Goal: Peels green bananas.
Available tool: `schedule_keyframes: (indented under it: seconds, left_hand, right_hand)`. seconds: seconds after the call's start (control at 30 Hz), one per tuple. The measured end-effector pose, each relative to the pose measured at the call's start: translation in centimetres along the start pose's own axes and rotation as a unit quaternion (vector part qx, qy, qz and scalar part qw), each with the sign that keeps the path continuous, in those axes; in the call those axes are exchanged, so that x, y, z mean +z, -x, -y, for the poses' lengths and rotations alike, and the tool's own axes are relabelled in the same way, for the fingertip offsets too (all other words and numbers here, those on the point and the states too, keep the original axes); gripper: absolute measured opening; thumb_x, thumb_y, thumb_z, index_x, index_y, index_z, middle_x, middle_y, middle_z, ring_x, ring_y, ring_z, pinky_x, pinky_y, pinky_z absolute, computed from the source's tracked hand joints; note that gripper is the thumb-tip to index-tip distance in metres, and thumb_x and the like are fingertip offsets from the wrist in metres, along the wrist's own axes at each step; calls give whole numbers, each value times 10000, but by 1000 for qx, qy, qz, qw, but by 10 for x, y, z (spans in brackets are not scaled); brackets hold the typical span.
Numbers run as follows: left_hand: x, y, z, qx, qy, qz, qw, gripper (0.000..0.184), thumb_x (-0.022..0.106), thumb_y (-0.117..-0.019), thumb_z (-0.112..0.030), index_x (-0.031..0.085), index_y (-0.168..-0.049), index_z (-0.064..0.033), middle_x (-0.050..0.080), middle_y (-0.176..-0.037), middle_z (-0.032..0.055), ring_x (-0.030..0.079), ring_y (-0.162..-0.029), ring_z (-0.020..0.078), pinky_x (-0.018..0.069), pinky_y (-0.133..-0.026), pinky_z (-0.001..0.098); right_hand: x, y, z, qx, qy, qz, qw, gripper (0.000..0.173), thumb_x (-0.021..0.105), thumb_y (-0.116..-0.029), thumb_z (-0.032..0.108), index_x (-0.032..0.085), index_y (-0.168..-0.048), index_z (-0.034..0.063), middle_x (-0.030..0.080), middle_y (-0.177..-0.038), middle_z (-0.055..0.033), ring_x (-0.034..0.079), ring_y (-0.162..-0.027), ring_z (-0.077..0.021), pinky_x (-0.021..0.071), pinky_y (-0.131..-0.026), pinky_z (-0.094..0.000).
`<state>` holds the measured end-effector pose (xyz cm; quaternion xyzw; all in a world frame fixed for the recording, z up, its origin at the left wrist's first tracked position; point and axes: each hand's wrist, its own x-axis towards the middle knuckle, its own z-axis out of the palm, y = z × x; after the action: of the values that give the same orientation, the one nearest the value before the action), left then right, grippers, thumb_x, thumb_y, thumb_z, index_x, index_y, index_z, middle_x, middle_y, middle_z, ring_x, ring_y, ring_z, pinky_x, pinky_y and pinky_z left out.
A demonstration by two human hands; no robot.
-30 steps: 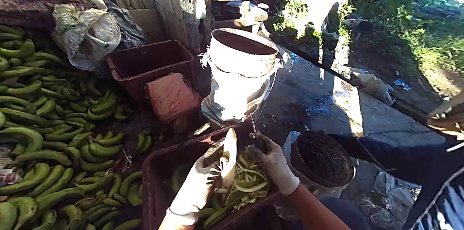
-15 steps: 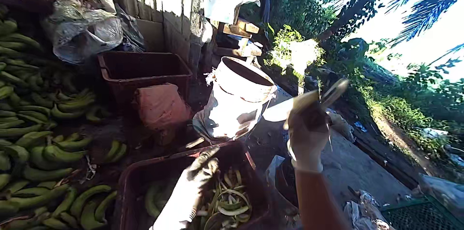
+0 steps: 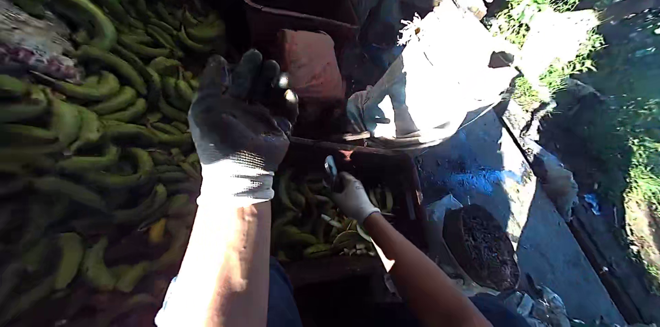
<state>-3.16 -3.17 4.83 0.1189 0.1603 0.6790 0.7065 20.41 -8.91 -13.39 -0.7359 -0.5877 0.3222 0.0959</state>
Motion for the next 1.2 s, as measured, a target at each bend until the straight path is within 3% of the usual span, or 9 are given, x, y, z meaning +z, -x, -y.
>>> schedule_keyframes:
  seconds: [0.1,0.27,0.43,0.57,0.7,0.87,1.0,1.1,1.2]
  left_hand:
    - [6,1,-4,-9,13,-8,1000,512,249,-1090,-489,594,-1237,-140,660,-1057,60,668,-925,208,583,-798,412]
    - [5,-4,-11,-9,-5,7,1000,504,265,-1096,-467,604,-1276,-140,669,-1071,65,673,-919,204,588,-781,394]
    - [9,-4,-8,-1,-63,-11,998,407,329,-1099,-364,636,-1202,-117,672,-1007,68,677,-859,211,594,-732,395]
    - [11,2,6,-17,-188,-2,982,339,426,-1082,-349,638,-1242,-139,674,-1033,43,680,-877,197,597,-756,387]
    - [13,29,33,-26,-429,73,900,385,510,-1048,-478,631,-1324,-239,693,-1117,14,691,-912,168,602,-773,367]
    - [17,57,112,-184,-540,168,804,378,452,-1089,-365,614,-1336,-129,704,-1054,61,691,-837,162,596,-719,347]
    - [3,88,181,-306,-352,181,866,479,351,-1104,-425,559,-1353,-73,687,-1098,101,680,-955,183,596,-810,372]
    - [-8,95,202,-258,-341,116,896,278,526,-1037,-128,543,-1289,-12,674,-980,86,669,-858,147,591,-757,327]
    - [-13,87,201,-146,-439,144,875,464,651,-971,-90,494,-1398,-1,704,-1076,120,704,-916,183,615,-790,333]
  right_hand:
    - [77,-5,0,11,91,264,960,511,718,-891,295,626,-1369,138,668,-1288,-171,631,-1204,-353,486,-1013,-640]
    - [94,34,38,18,260,372,891,585,643,-931,269,520,-1468,70,558,-1463,-209,524,-1359,-406,407,-1079,-671]
    - [81,16,-4,-4,187,303,935,590,722,-864,247,563,-1425,160,628,-1367,-158,577,-1294,-358,445,-1066,-643]
    - [-8,41,-10,13,-45,209,977,498,758,-888,319,618,-1320,116,693,-1143,-119,675,-1029,-250,548,-930,-519]
    - [-98,96,-21,16,-232,29,972,496,774,-871,332,645,-1296,111,725,-1005,-68,701,-808,-172,607,-730,-398]
    - [-134,145,-41,-36,-191,-289,937,653,846,-803,372,620,-1350,97,708,-1173,-46,683,-1035,-117,586,-921,-348]
    - [-119,156,-36,-106,-95,-319,937,717,832,-820,380,593,-1413,54,676,-1260,-131,660,-1139,-208,549,-1011,-413]
    - [-118,165,-37,-145,-205,-272,929,687,825,-854,324,563,-1430,56,677,-1269,-82,658,-1129,-120,554,-1005,-318]
    - [-138,174,-57,-118,-265,-326,900,499,680,-981,317,577,-1391,52,706,-1163,-43,688,-1001,-82,601,-881,-289]
